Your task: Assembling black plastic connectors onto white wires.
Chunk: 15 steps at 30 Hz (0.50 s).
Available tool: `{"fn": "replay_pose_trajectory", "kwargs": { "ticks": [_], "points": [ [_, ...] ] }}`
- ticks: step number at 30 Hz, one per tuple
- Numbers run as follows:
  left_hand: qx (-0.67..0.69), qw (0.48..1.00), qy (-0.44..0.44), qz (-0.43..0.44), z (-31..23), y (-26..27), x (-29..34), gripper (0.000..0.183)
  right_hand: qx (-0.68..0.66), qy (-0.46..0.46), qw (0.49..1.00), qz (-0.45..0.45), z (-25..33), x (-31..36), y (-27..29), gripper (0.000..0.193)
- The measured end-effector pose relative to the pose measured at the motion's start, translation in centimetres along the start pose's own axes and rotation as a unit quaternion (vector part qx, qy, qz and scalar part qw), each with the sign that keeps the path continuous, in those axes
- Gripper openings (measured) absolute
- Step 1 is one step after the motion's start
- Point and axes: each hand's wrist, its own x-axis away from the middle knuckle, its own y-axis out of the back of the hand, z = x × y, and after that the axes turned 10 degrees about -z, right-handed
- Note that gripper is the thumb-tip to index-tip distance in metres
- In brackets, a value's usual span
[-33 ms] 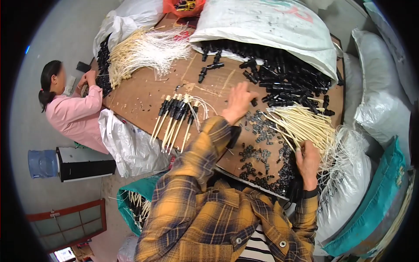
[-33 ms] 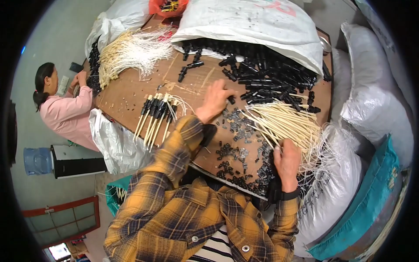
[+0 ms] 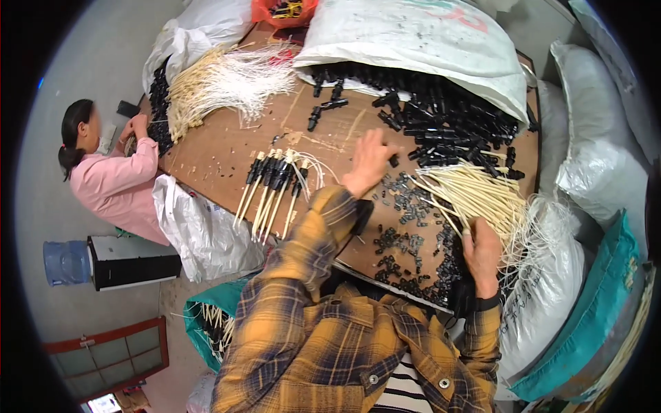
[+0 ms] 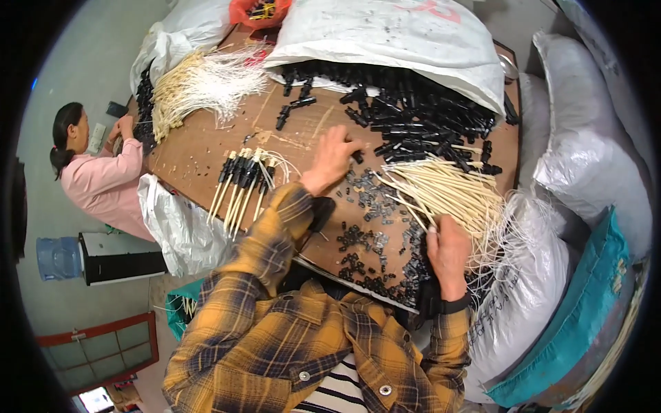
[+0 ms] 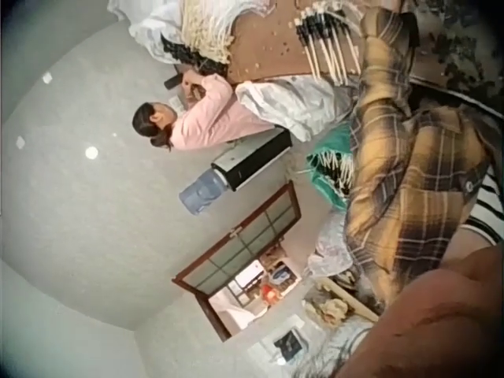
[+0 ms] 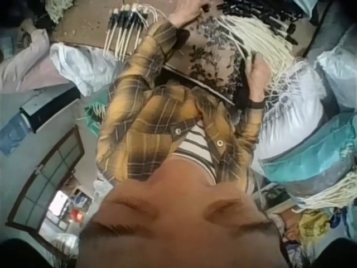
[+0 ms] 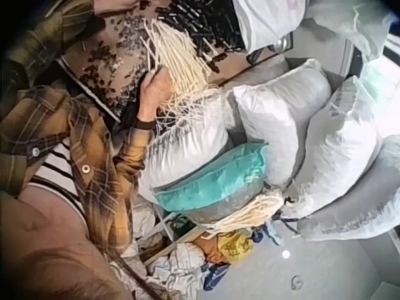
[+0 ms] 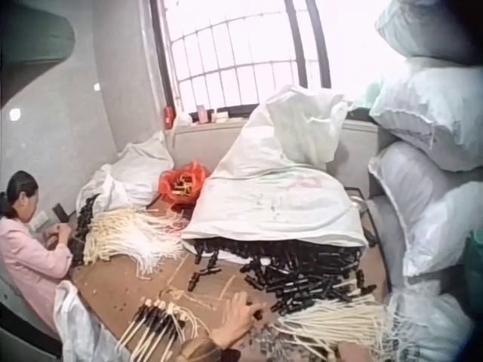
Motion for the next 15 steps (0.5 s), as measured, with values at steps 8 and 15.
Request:
{"fn": "replay_pose_trajectory", "kwargs": {
  "ticks": [8,15],
  "points": [
    [0.302,0.95,0.07,0.025,-3.2,5.0,4.5,0.032,-0.19,-0.117,0.968,0.113,2.7,-0.4,-0.8,0.023],
    [0.24,0.969,-0.025,0.059,-3.9,5.2,6.4,0.027,-0.096,0.068,0.98,0.163,3.6,0.8,-2.1,0.028]
  ]
}}
